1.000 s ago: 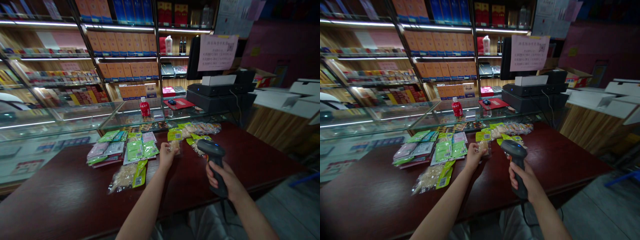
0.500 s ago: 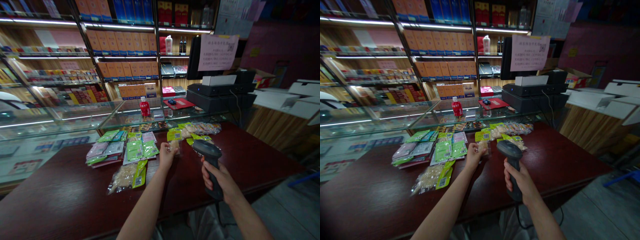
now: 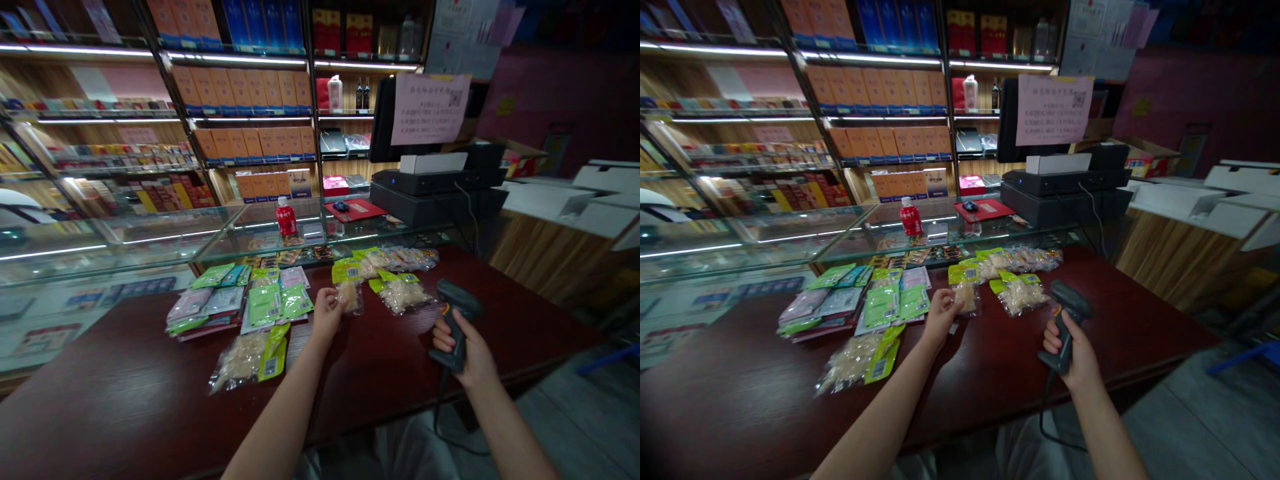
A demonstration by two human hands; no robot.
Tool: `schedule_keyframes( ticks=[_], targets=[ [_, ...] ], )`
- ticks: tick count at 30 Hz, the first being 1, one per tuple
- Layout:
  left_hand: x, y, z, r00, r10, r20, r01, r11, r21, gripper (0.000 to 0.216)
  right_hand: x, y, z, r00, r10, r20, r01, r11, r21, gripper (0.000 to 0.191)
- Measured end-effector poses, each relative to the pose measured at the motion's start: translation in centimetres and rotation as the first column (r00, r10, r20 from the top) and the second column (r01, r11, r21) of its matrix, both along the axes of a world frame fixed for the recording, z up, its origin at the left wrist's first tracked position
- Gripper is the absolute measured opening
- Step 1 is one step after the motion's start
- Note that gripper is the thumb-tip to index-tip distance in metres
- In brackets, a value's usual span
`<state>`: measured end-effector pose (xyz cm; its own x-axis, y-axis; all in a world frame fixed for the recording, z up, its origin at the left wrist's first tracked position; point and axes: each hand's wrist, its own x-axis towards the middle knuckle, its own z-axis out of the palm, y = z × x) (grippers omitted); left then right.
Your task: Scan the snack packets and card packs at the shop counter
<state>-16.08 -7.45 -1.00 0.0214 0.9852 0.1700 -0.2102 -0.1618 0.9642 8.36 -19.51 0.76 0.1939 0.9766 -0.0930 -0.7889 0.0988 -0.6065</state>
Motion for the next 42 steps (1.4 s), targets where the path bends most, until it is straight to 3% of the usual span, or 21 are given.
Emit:
schedule_keyframes(
  ticks=[8,14,19,23,27,34,36,39,42],
  targets=[
    [0.1,-0.2,1.6,0.994,0.106,0.042,-0.098,0.981,-0.168,0.046,0.1,0.0,0.0,0.994,0.020,-0.108,-0.020,1.000,0.008,0.027],
    [1.3,-0.9,3.3,0.989,0.057,0.138,0.004,0.914,-0.406,0.044,0.2,0.0,0.0,0.995,0.050,-0.083,-0.049,0.999,0.012,0.028],
    [4.5,-1.5,4.6,0.976,-0.033,0.216,0.109,0.931,-0.348,0.040,0.1,0.0,0.1,0.990,-0.009,-0.138,0.012,1.000,0.020,0.028],
    [8.1,-1.3,5.1,0.959,-0.141,0.247,0.217,0.925,-0.313,0.050,0.3,0.0,0.1,0.979,-0.063,-0.193,0.073,0.996,0.042,0.025],
    [12.0,-0.4,4.7,0.980,-0.172,0.105,0.197,0.923,-0.329,0.052,0.4,0.0,0.0,0.974,-0.099,-0.205,0.110,0.993,0.043,0.027],
    [16.1,1.6,3.2,0.990,-0.022,-0.142,-0.019,0.960,-0.280,0.046,0.4,0.1,-0.1,0.976,-0.096,-0.196,0.108,0.993,0.049,0.028],
    [16.0,1.6,3.3,0.950,0.032,-0.310,-0.089,0.981,-0.171,0.046,0.4,0.2,-0.1,0.971,-0.104,-0.213,0.116,0.992,0.042,0.027],
    [15.3,1.2,3.9,0.818,0.118,-0.563,-0.138,0.990,0.006,0.043,0.4,0.2,0.0,0.971,-0.113,-0.211,0.123,0.992,0.034,0.028],
    [14.6,0.6,4.4,0.760,0.132,-0.636,-0.125,0.991,0.057,0.038,0.4,0.2,0.0,0.974,-0.103,-0.201,0.112,0.993,0.034,0.029]
  ],
)
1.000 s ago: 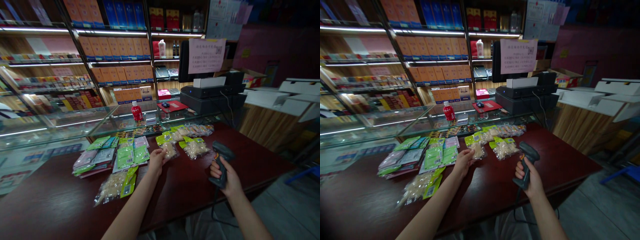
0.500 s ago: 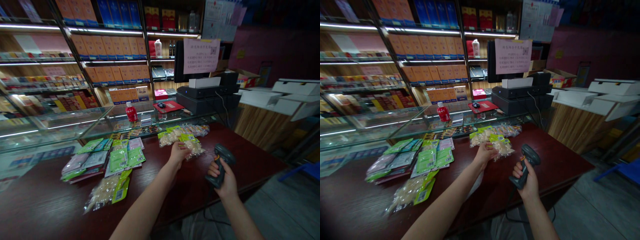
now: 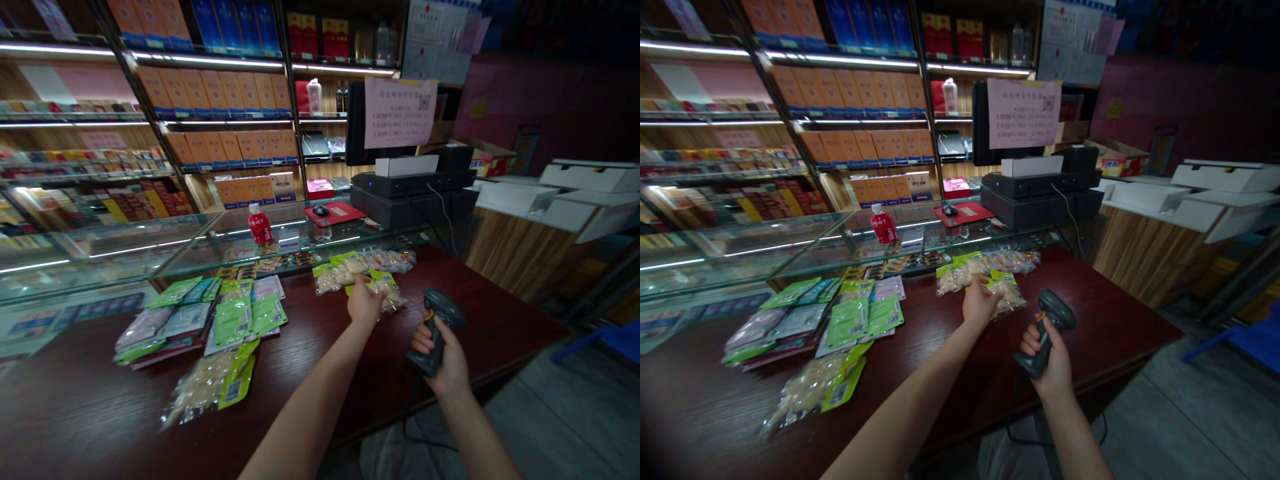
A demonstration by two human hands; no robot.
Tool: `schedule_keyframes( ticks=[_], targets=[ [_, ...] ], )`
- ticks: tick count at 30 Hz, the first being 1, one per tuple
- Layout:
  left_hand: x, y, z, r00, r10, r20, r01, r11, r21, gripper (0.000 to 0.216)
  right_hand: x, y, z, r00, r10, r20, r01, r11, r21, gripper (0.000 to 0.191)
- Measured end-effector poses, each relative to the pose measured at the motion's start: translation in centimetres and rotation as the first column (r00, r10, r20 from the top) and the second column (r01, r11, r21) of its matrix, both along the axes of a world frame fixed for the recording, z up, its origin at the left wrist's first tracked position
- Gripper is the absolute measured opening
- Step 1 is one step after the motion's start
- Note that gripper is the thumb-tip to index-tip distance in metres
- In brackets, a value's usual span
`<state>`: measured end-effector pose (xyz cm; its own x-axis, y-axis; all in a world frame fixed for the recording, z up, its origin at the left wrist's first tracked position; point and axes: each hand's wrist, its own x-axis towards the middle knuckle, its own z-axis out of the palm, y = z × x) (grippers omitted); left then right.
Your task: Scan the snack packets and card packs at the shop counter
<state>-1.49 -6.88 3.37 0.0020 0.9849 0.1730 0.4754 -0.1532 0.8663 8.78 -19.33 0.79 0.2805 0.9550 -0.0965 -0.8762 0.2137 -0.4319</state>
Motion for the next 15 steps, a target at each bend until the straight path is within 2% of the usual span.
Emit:
schedule_keyframes(
  ticks=[7,15],
  targets=[
    [-3.1,-0.6,0.0,0.996,-0.071,-0.048,0.074,0.995,0.073,0.014,0.1,-0.3,0.0,0.997,0.042,-0.060,-0.042,0.999,-0.002,0.021],
    [-11.6,-2.0,1.0,0.963,-0.130,-0.237,0.172,0.971,0.167,0.004,0.2,-0.7,0.0,0.997,0.070,-0.015,-0.070,0.997,-0.035,0.027]
  ],
)
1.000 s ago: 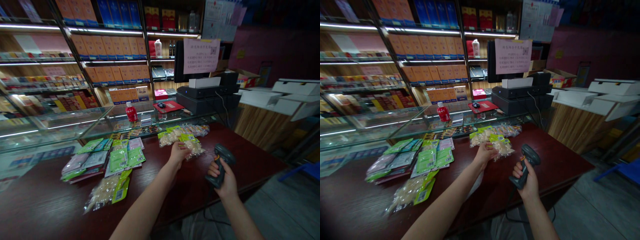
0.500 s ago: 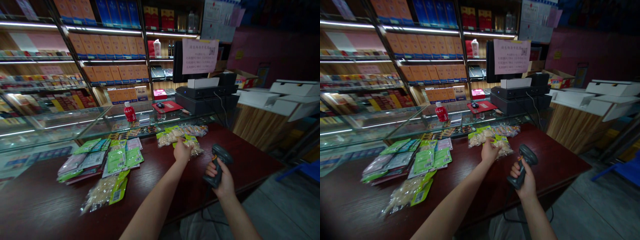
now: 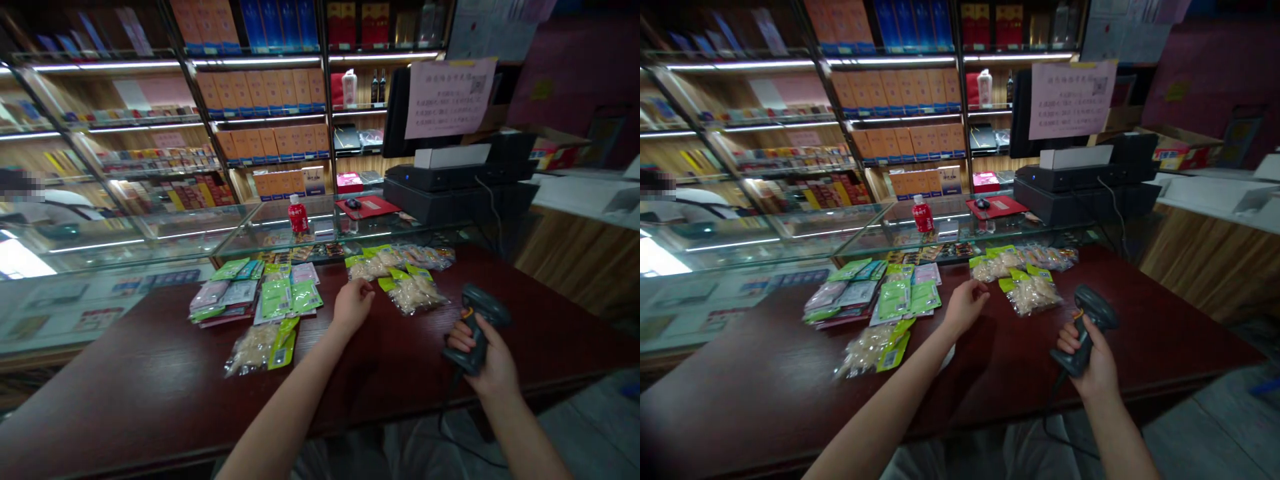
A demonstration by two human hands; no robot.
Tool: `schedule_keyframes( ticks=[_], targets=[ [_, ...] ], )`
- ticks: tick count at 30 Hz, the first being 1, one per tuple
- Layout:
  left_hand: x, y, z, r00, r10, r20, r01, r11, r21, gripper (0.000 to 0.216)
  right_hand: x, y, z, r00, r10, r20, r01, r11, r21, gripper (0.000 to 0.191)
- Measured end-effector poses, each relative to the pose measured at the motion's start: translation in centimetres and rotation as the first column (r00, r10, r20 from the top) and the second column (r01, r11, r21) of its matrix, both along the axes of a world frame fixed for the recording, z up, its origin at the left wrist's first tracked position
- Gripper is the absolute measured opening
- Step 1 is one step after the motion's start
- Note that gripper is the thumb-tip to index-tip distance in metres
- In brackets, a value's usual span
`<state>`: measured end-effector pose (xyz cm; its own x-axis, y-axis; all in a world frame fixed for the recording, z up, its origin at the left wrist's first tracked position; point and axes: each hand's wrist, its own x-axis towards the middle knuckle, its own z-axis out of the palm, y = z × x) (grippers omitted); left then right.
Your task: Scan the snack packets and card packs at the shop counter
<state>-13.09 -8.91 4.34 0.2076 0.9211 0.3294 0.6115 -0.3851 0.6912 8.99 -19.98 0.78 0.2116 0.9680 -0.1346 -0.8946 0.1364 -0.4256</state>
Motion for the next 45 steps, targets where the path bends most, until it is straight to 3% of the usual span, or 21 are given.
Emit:
schedule_keyframes(
  ticks=[6,12,15,18,21,24,27,32,34,38,41,45],
  targets=[
    [-8.5,-1.2,1.4,0.987,-0.075,-0.145,0.077,0.997,0.007,0.010,0.1,-0.3,0.0,0.998,0.041,0.044,-0.040,0.999,-0.023,0.029],
    [-18.4,-3.3,3.6,0.975,-0.072,-0.212,0.047,0.992,-0.119,0.018,0.1,-0.5,-0.1,0.995,0.064,0.080,-0.059,0.997,-0.057,0.025],
    [-22.4,-4.8,3.5,0.969,-0.076,-0.234,0.034,0.983,-0.179,0.025,0.2,-0.6,-0.2,0.994,0.073,0.078,-0.067,0.995,-0.071,0.021],
    [-24.8,-6.2,2.8,0.959,-0.186,-0.214,0.126,0.956,-0.266,0.036,0.2,-0.5,-0.2,0.995,0.070,0.064,-0.065,0.994,-0.083,0.020],
    [-25.6,-7.1,1.9,0.954,-0.267,-0.135,0.221,0.933,-0.286,0.052,0.2,-0.5,-0.2,0.997,0.061,0.052,-0.056,0.994,-0.092,0.020],
    [-25.4,-7.5,1.4,0.949,-0.281,-0.141,0.238,0.935,-0.264,0.057,0.2,-0.4,-0.2,0.997,0.059,0.047,-0.055,0.995,-0.086,0.020],
    [-24.7,-7.4,1.2,0.934,-0.242,-0.263,0.191,0.960,-0.205,0.059,0.1,-0.5,0.0,0.997,0.060,0.042,-0.056,0.995,-0.086,0.022],
    [-23.6,-7.4,0.8,0.881,-0.072,-0.467,0.040,0.996,-0.078,0.074,-0.1,-0.6,0.3,0.997,0.054,0.049,-0.049,0.995,-0.090,0.025],
    [-23.2,-7.5,0.6,0.855,-0.010,-0.519,-0.017,0.999,-0.048,0.069,-0.1,-0.6,0.3,0.997,0.052,0.049,-0.048,0.995,-0.092,0.025],
    [-22.3,-7.7,0.4,0.774,0.067,-0.630,-0.093,0.996,-0.009,0.038,0.0,-0.5,0.2,0.997,0.057,0.045,-0.052,0.994,-0.091,0.023],
    [-21.6,-7.7,0.7,0.744,0.030,-0.667,-0.069,0.997,-0.033,0.024,0.1,-0.5,0.1,0.997,0.058,0.043,-0.055,0.995,-0.086,0.023],
    [-21.0,-7.8,1.7,0.728,-0.013,-0.686,-0.035,0.998,-0.057,0.026,0.1,-0.5,0.0,0.997,0.065,0.043,-0.062,0.996,-0.069,0.025]
  ],
)
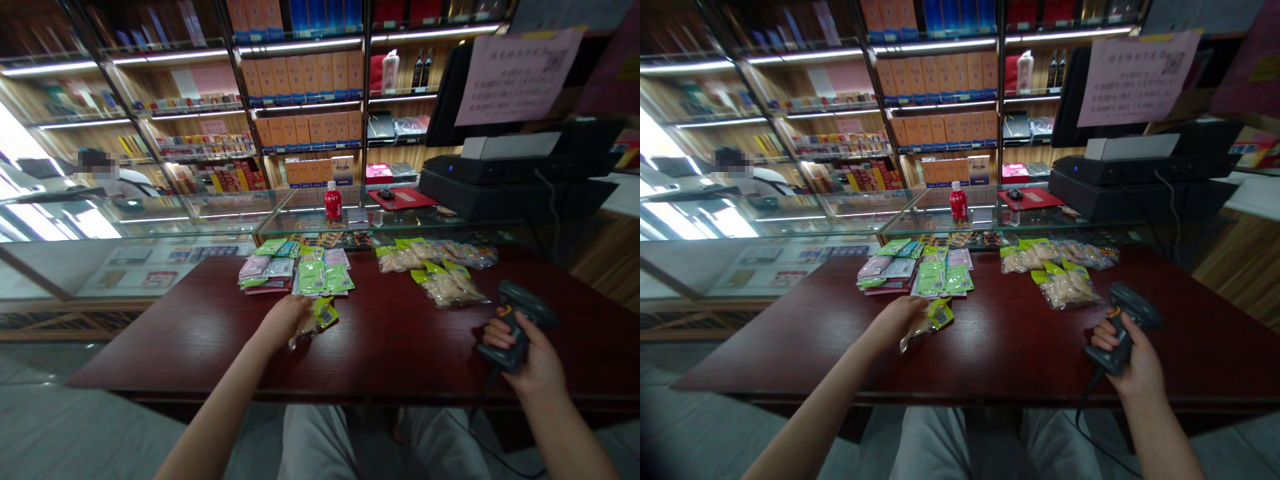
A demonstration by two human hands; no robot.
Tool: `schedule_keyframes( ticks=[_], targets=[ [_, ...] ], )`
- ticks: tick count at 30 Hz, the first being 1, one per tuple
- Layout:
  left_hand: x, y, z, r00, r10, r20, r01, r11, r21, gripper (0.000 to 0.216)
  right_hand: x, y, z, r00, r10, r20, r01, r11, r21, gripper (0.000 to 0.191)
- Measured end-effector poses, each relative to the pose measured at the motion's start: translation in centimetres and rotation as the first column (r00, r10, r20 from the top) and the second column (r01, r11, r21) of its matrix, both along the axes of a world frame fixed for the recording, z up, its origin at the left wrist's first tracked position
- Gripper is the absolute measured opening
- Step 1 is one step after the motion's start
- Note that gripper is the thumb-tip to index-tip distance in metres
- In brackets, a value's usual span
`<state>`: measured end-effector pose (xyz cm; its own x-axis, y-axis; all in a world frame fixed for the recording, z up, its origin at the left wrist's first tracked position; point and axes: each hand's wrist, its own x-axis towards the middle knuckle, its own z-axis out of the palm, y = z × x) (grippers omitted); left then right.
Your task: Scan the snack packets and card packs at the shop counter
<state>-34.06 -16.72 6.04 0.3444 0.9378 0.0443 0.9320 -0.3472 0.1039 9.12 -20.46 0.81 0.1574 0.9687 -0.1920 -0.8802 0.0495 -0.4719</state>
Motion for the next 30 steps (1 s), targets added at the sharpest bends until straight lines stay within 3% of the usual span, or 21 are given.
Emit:
schedule_keyframes(
  ticks=[4,6,8,10,14,18,21,23,26,30],
  targets=[
    [1.0,-0.4,1.6,0.999,0.026,0.034,-0.028,0.997,0.069,0.039,0.1,0.0,-0.1,1.000,0.021,0.000,-0.021,1.000,0.017,0.027],
    [2.1,-0.5,2.2,0.984,0.011,0.176,-0.036,0.989,0.140,0.040,0.1,0.1,-0.2,1.000,0.022,0.004,-0.022,1.000,0.021,0.028],
    [3.7,0.0,2.3,0.919,-0.040,0.391,-0.037,0.982,0.187,0.036,0.1,0.2,-0.2,1.000,0.025,0.003,-0.025,0.999,0.023,0.029],
    [5.8,1.1,1.9,0.788,-0.081,0.611,-0.042,0.982,0.185,0.028,0.0,0.3,-0.2,1.000,0.029,-0.001,-0.029,0.999,0.026,0.030],
    [10.6,4.8,0.0,0.440,0.027,0.898,-0.085,0.996,0.012,0.020,-0.2,0.3,0.0,1.000,0.015,-0.010,-0.015,1.000,0.019,0.031],
    [14.9,8.2,-2.1,0.030,0.117,0.993,0.046,0.992,-0.118,0.030,-0.4,0.3,0.0,1.000,0.017,-0.011,-0.017,0.999,0.028,0.033],
    [17.2,9.3,-3.4,-0.191,0.244,0.951,0.141,0.965,-0.220,0.036,-0.4,0.4,-0.1,1.000,0.022,0.002,-0.023,0.999,0.045,0.032],
    [18.0,9.6,-4.1,-0.262,0.323,0.909,0.161,0.944,-0.289,0.038,-0.4,0.5,-0.1,1.000,0.022,0.013,-0.022,0.998,0.057,0.032],
    [18.3,9.7,-4.7,-0.303,0.390,0.869,0.122,0.921,-0.371,0.045,-0.5,0.6,-0.1,1.000,0.020,0.007,-0.020,0.998,0.061,0.031],
    [17.7,9.6,-4.6,-0.353,0.417,0.838,0.188,0.909,-0.373,0.051,-0.5,0.7,-0.1,0.999,0.032,-0.016,-0.031,0.999,0.038,0.028]
  ],
)
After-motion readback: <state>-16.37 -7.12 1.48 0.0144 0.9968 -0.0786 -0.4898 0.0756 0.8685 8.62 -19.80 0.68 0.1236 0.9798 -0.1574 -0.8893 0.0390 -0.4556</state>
